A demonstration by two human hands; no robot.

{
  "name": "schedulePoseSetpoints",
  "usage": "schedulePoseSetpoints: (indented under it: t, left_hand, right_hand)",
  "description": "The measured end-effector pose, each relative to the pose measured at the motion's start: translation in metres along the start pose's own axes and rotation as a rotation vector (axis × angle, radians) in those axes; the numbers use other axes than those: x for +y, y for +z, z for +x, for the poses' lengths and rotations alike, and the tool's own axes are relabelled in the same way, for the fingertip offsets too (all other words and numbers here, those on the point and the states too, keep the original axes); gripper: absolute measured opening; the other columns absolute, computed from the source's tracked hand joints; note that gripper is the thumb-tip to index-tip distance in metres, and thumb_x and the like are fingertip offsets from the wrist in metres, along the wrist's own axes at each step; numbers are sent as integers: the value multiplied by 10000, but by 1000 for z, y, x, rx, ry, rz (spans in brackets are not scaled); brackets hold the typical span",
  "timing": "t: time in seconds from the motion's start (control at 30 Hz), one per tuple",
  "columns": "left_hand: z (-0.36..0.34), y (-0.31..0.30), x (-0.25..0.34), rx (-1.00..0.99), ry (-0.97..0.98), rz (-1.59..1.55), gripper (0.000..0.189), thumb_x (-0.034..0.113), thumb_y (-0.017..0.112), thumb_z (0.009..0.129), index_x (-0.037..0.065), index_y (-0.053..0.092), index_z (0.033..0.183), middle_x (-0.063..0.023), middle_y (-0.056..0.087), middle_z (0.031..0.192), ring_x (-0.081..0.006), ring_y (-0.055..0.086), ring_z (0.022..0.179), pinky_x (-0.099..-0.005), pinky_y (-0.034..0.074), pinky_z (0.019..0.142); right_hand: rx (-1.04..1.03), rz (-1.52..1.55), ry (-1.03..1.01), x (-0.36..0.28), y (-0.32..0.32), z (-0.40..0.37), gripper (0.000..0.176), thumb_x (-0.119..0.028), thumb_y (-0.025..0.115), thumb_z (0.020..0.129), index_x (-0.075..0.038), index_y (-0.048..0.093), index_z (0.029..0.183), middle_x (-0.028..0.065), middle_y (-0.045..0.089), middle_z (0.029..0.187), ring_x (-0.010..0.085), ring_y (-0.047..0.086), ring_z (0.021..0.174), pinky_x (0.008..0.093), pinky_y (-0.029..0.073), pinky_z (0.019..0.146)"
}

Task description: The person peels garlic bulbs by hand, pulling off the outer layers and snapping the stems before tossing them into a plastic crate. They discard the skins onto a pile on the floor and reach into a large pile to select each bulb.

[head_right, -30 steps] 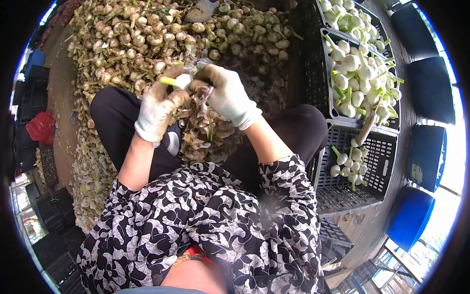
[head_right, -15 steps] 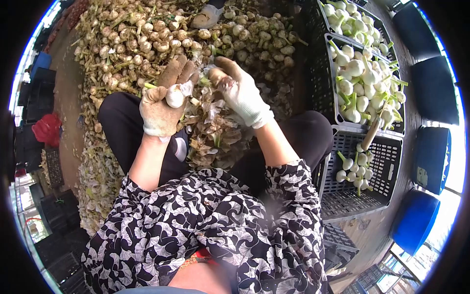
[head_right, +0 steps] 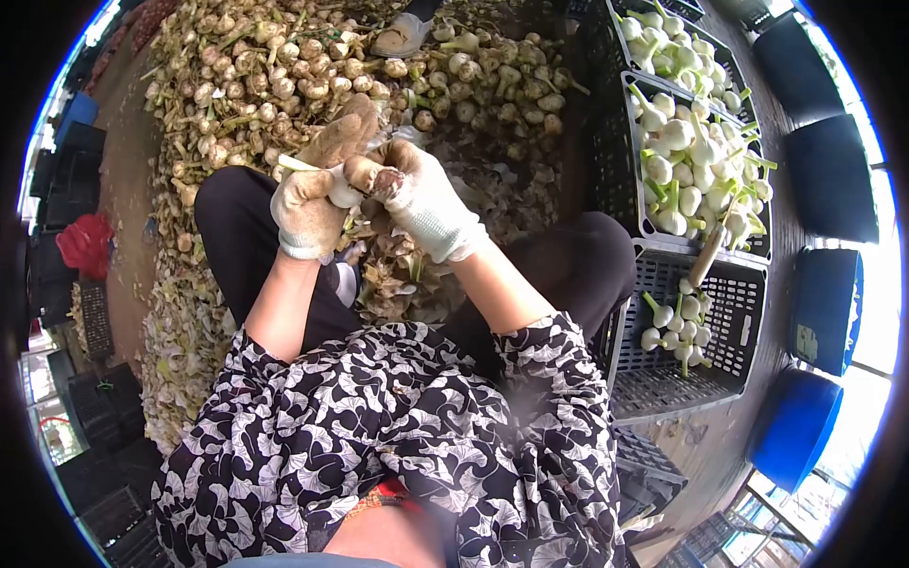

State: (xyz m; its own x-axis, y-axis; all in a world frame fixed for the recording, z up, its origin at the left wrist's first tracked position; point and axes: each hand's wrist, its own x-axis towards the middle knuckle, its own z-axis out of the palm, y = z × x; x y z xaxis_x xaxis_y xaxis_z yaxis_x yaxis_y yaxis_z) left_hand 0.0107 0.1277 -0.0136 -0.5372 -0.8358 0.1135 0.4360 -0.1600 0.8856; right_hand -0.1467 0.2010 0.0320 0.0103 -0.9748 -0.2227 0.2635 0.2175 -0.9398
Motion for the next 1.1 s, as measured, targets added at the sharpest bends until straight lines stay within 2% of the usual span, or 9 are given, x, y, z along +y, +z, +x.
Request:
schedulePoseSetpoints:
  t: [0.23, 0.4, 0.6, 0.73, 0.83, 0.9, 1.0, 1.03, 1.1]
  left_hand:
    - [-6, 27, 26, 40, 122, -123, 507, 1, 466, 741, -121, 497, 1232, -195, 582, 1198, -211, 621, 951, -286, 509, 808]
    - [-6, 17, 27, -138, -20, -233, 516, 24, 451, 748, -111, 492, 1245, -192, 589, 1196, -192, 615, 969, -274, 494, 827]
    - [-8, 15, 19, 107, 187, -83, 526, 2, 457, 740, -110, 493, 1253, -185, 602, 1180, -177, 623, 923, -273, 495, 810]
    - [-10, 15, 28, -93, 62, -158, 517, -12, 458, 737, -110, 507, 1243, -201, 556, 1256, -181, 596, 1024, -278, 485, 851]
    - [-9, 17, 29, -62, 121, 54, 518, -3, 463, 740, -115, 497, 1244, -195, 559, 1245, -199, 600, 1025, -297, 490, 866]
    - [-8, 20, 29, -69, 197, 183, 521, 9, 467, 746, -121, 481, 1250, -183, 578, 1214, -215, 615, 992, -316, 499, 868]
    - [1, 26, 27, -166, 124, -616, 543, 36, 457, 733, -120, 488, 1252, -211, 472, 1355, -327, 385, 1315, -422, 261, 1132]
    - [8, 25, 27, -259, 125, -761, 555, 102, 474, 735, -103, 499, 1249, -214, 417, 1396, -377, 274, 1367, -477, 131, 1174]
    - [11, 23, 30, -244, 87, -859, 550, 122, 475, 732, -97, 516, 1235, -216, 398, 1407, -370, 263, 1373, -472, 117, 1176]
  right_hand:
    - [-102, 303, -27, 5, 1, -1, 495, -443, 654, 849, 19, 563, 1003, 73, 610, 811, 141, 619, 642, 268, 528, 555]
    - [-20, 98, -54, 7, 10, -2, 432, -413, 633, 869, 6, 600, 972, 53, 623, 783, 99, 611, 625, 235, 525, 543]
    - [-19, 242, -55, 6, 11, -4, 428, -343, 660, 870, 48, 563, 1013, 105, 631, 867, 171, 641, 656, 296, 552, 574]
    - [40, 229, 6, -9, 17, -15, 306, -249, 626, 894, 44, 610, 982, 67, 639, 772, 119, 622, 621, 250, 519, 526]
    - [226, -289, -219, -1, 25, -17, 226, -154, 646, 863, 65, 641, 917, 87, 653, 722, 90, 585, 610, 256, 476, 541]
    - [248, -246, -195, -3, 29, -20, 223, -150, 645, 859, 63, 642, 928, 105, 657, 728, 105, 589, 618, 267, 480, 565]
    - [285, -363, -266, 12, 12, -9, 204, -103, 638, 825, 38, 641, 974, 168, 674, 785, 199, 641, 671, 314, 498, 638]
    - [279, -696, -314, 18, 2, -5, 194, -63, 618, 805, 21, 642, 978, 183, 671, 817, 243, 654, 725, 324, 503, 666]
    - [245, -980, -369, 18, -2, -8, 255, 16, 569, 743, -38, 653, 978, 188, 670, 890, 326, 655, 847, 355, 515, 725]
